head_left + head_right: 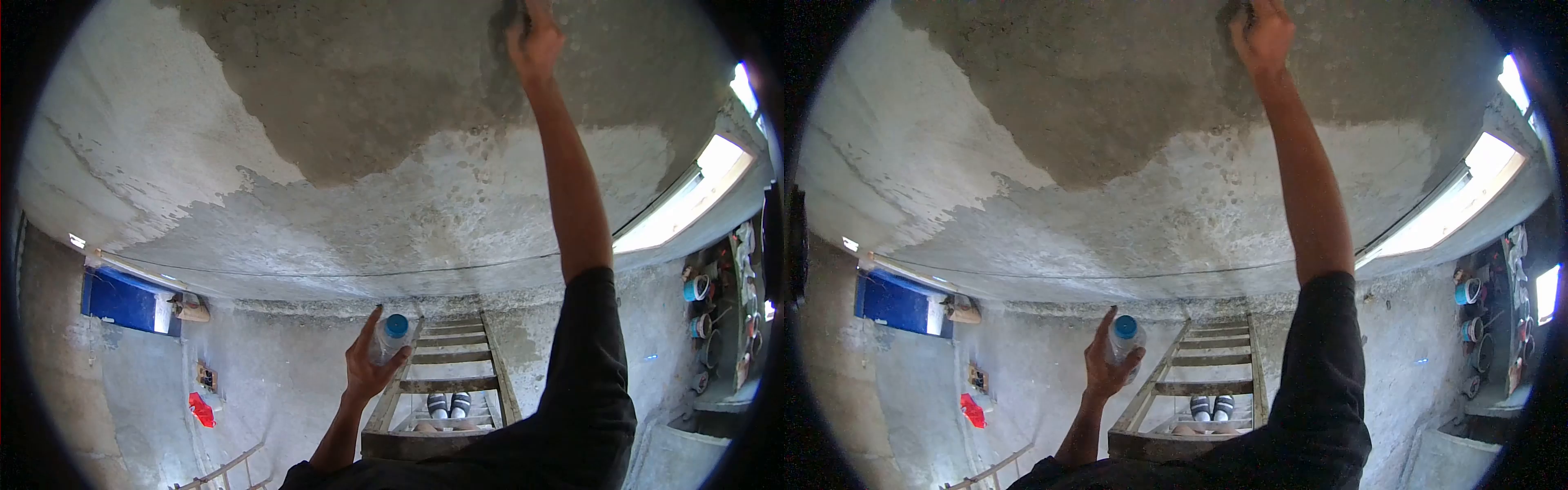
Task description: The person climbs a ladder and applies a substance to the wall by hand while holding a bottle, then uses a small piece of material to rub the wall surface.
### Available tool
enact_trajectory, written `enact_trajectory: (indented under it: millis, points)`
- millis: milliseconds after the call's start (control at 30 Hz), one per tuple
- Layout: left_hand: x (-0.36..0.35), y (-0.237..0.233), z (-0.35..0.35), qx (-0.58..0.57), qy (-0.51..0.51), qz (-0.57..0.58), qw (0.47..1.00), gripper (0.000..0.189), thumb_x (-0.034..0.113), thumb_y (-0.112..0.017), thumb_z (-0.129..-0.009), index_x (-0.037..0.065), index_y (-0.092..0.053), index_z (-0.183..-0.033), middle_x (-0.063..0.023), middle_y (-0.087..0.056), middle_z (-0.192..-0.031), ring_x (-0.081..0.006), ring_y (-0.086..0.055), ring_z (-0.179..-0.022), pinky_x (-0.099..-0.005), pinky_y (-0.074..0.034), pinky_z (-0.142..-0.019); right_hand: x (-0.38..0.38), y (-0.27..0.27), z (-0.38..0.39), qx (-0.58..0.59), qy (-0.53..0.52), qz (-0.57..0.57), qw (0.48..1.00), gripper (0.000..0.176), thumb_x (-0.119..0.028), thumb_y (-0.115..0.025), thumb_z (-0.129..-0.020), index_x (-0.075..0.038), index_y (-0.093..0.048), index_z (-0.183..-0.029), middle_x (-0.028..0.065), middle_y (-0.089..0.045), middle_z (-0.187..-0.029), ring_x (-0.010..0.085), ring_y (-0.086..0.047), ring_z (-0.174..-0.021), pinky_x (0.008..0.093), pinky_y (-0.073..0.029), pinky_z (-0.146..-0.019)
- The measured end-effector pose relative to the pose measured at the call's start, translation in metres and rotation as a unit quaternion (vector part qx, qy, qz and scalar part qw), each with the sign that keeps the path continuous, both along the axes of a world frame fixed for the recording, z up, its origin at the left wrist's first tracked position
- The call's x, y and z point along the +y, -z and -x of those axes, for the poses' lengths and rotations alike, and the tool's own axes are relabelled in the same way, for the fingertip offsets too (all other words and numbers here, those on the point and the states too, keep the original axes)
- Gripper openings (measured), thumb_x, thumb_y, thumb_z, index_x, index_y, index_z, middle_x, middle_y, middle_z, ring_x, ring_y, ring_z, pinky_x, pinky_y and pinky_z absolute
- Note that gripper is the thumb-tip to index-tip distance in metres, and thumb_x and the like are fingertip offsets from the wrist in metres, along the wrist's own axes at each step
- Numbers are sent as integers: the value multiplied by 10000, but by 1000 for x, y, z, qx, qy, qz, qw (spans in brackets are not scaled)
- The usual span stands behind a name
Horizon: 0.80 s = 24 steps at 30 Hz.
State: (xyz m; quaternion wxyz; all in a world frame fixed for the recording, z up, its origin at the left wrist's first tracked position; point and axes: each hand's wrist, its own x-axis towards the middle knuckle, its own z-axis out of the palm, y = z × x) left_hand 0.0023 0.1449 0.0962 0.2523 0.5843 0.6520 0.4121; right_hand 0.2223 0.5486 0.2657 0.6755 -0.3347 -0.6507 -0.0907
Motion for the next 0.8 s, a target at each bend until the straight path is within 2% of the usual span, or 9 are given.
enact_trajectory:
  millis: [67,133,267,300,400,433,500,567,800]
  points:
    - [1,-4,-1,26,22,19,999,789,260,-783,-740,65,-383,-1391,-219,-635,-1084,-320,-639,-1004,-388,-507,-849,21,34,26,-55,56,-164,983,713,41,-542,-693,-114,-419,-1378,96,-461,-1387,285,-508,-1215,429,-416,-1016]
    - [5,-7,-1,26,19,36,999,790,276,-780,-741,71,-383,-1392,-224,-635,-1082,-329,-638,-1003,-394,-508,-845,-10,72,65,-313,163,-100,930,663,14,-503,-751,-109,-390,-1393,122,-423,-1414,290,-478,-1244,426,-373,-1053]
    - [-3,-4,-1,70,16,80,994,786,357,-751,-759,82,-381,-1396,-241,-636,-1059,-369,-637,-983,-426,-510,-824,-63,246,98,-426,-269,182,844,705,119,-409,-760,-112,-343,-1423,123,-359,-1454,242,-318,-1360,354,-275,-1126]
    - [-7,-6,2,71,17,71,995,786,357,-751,-759,82,-381,-1396,-241,-636,-1059,-369,-637,-983,-426,-510,-824,-89,286,99,-383,-332,248,825,635,73,-428,-774,-69,-388,-1392,145,-365,-1449,280,-336,-1346,364,-247,-1130]
    - [-18,-7,12,191,46,199,960,781,440,-706,-768,166,-367,-1416,-229,-641,-1056,-369,-641,-943,-447,-508,-829,-210,313,84,-165,-282,481,814,441,-46,-512,-850,-123,-534,-1284,224,-631,-1041,330,-658,-838,397,-508,-795]
    - [-23,-2,15,186,47,196,962,781,440,-706,-768,166,-367,-1416,-229,-641,-1056,-369,-641,-943,-447,-508,-829,-235,325,76,-133,-302,574,749,383,-44,-516,-870,-76,-563,-1248,215,-635,-1080,316,-657,-862,362,-512,-786]
    - [-29,11,21,337,101,261,899,781,531,-690,-736,199,-415,-1387,-211,-658,-943,-359,-652,-892,-461,-522,-753,-289,333,61,275,-386,727,497,342,-51,-535,-877,-25,-577,-1215,186,-637,-1088,306,-653,-883,396,-529,-778]
    - [-32,14,16,366,118,288,877,772,509,-706,-717,213,-432,-1375,-178,-664,-905,-322,-664,-862,-436,-530,-722,-325,334,40,358,-396,745,400,328,-60,-566,-873,6,-578,-1194,159,-620,-1083,309,-642,-903,461,-542,-771]
    - [-47,24,-8,489,209,185,826,618,369,-696,-752,179,-513,-1310,-90,-648,-791,-286,-661,-724,-409,-514,-614,-381,334,18,391,-328,773,377,280,-105,-584,-888,54,-578,-1118,185,-619,-1040,304,-641,-887,476,-565,-730]
